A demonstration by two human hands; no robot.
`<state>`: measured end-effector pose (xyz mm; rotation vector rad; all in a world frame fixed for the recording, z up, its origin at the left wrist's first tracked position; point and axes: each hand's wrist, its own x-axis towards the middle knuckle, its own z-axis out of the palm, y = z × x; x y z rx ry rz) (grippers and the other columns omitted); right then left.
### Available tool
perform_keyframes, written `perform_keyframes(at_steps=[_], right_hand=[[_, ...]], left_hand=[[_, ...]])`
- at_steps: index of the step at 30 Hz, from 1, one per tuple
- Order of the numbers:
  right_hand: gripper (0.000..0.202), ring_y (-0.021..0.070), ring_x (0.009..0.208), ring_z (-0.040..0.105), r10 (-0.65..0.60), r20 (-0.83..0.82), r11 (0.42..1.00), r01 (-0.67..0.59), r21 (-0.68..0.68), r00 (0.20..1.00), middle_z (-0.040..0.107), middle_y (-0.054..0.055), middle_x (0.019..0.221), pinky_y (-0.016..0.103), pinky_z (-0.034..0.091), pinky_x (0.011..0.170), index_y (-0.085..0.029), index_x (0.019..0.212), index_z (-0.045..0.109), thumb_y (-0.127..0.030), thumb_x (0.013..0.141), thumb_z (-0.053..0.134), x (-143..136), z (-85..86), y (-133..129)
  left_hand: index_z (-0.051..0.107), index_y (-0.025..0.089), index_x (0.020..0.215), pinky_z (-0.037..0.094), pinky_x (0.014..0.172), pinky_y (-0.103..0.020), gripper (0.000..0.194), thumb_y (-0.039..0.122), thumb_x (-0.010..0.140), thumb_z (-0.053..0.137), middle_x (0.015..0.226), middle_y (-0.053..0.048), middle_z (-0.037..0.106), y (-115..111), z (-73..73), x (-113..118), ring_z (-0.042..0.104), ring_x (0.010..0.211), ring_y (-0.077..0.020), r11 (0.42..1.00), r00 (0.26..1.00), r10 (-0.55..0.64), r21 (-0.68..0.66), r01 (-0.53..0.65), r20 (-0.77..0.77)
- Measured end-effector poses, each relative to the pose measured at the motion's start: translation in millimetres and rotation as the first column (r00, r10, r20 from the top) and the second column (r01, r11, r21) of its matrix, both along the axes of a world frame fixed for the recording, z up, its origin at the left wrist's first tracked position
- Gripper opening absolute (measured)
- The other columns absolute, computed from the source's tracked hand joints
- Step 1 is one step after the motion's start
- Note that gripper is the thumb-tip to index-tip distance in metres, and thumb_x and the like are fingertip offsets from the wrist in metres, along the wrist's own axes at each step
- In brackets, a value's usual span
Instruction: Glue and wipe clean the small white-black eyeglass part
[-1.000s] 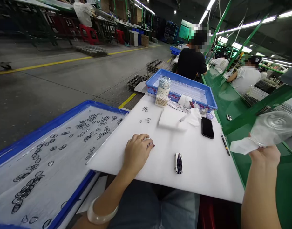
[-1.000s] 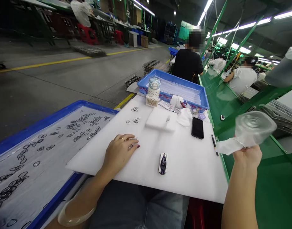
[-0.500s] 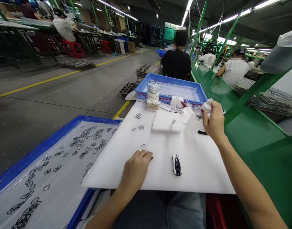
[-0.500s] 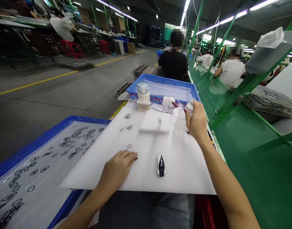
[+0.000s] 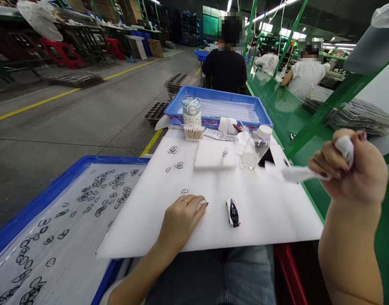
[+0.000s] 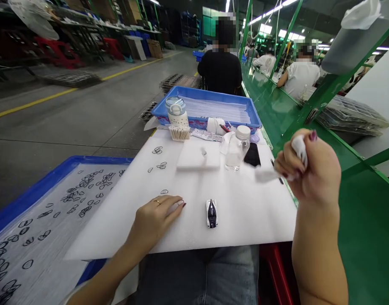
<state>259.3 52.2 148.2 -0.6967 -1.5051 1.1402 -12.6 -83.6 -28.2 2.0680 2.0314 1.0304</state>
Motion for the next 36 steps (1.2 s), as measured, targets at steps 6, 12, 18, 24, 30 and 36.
perform_keyframes(at_steps=[6, 12, 18, 24, 30, 36], right_hand=[[0.040, 0.0064, 0.039, 0.028, 0.004, 0.024, 0.993, -0.001, -0.115, 1.000, 0.035, -0.007, 0.047, 0.022, 0.025, 0.043, -0.020, 0.066, 0.051, -0.049, 0.090, 0.064, 15.3, -86.3, -39.3], [0.031, 0.0075, 0.046, 0.034, -0.033, 0.112, 0.903, 0.078, -0.423, 0.993, 0.045, -0.006, 0.055, 0.020, 0.027, 0.044, -0.021, 0.076, 0.049, -0.039, 0.085, 0.073, 29.0, -145.9, -56.5], [0.034, 0.0079, 0.045, 0.038, -0.164, 0.143, 0.893, 0.209, -0.398, 0.976, 0.046, -0.006, 0.052, 0.019, 0.028, 0.042, -0.020, 0.075, 0.052, -0.042, 0.079, 0.078, 15.6, -155.3, -67.8], [0.019, 0.0084, 0.045, 0.044, -0.244, 0.223, 0.948, 0.281, -0.149, 0.944, 0.052, -0.004, 0.053, 0.020, 0.034, 0.042, -0.020, 0.075, 0.067, -0.034, 0.084, 0.074, -20.7, -162.1, -81.8], [0.024, 0.0140, 0.065, 0.064, -0.177, 0.276, 0.928, 0.067, 0.367, 0.945, 0.067, 0.004, 0.082, 0.025, 0.052, 0.052, -0.026, 0.104, 0.074, -0.011, 0.089, 0.062, -59.5, -153.0, -94.2], [0.019, 0.0061, 0.053, 0.050, -0.197, 0.373, 0.836, -0.043, 0.548, 0.907, 0.057, 0.004, 0.087, 0.021, 0.045, 0.044, -0.018, 0.100, 0.070, -0.009, 0.088, 0.059, -68.3, -139.7, -99.2]], left_hand=[[0.079, 0.020, 0.094, 0.059, 0.075, -0.029, 0.015, 0.024, 0.085, 0.068, 0.089, -0.006, 0.076, -4.9, 5.6, 57.5, 0.071, 0.081, -0.0189, 0.984, 0.679, -0.137, 0.020, 0.177, 0.721], [0.081, 0.019, 0.086, 0.056, 0.079, -0.027, 0.020, 0.038, 0.078, 0.082, 0.083, -0.006, 0.073, -1.0, 4.1, 76.9, 0.066, 0.082, -0.0158, 0.938, -0.050, 0.033, -0.014, 0.345, 0.998], [0.079, 0.021, 0.084, 0.056, 0.079, -0.024, 0.029, 0.043, 0.069, 0.088, 0.082, -0.004, 0.073, 0.4, -0.8, 71.0, 0.065, 0.078, -0.0122, 0.953, -0.208, 0.076, -0.009, 0.304, 0.975], [0.079, 0.019, 0.083, 0.059, 0.077, -0.027, 0.030, 0.045, 0.069, 0.088, 0.083, -0.006, 0.076, -0.8, -4.3, 69.9, 0.068, 0.076, -0.0140, 0.959, -0.258, 0.095, -0.019, 0.282, 0.961], [0.080, 0.022, 0.078, 0.060, 0.067, -0.024, 0.030, 0.045, 0.062, 0.091, 0.074, -0.003, 0.076, -0.9, -3.2, 70.6, 0.069, 0.065, -0.0124, 0.970, -0.285, 0.082, -0.011, 0.243, 0.955], [0.080, 0.022, 0.072, 0.059, 0.062, -0.021, 0.025, 0.040, 0.060, 0.093, 0.066, -0.003, 0.075, -1.9, -1.4, 72.1, 0.068, 0.059, -0.0115, 0.982, -0.284, 0.059, -0.004, 0.190, 0.957]])
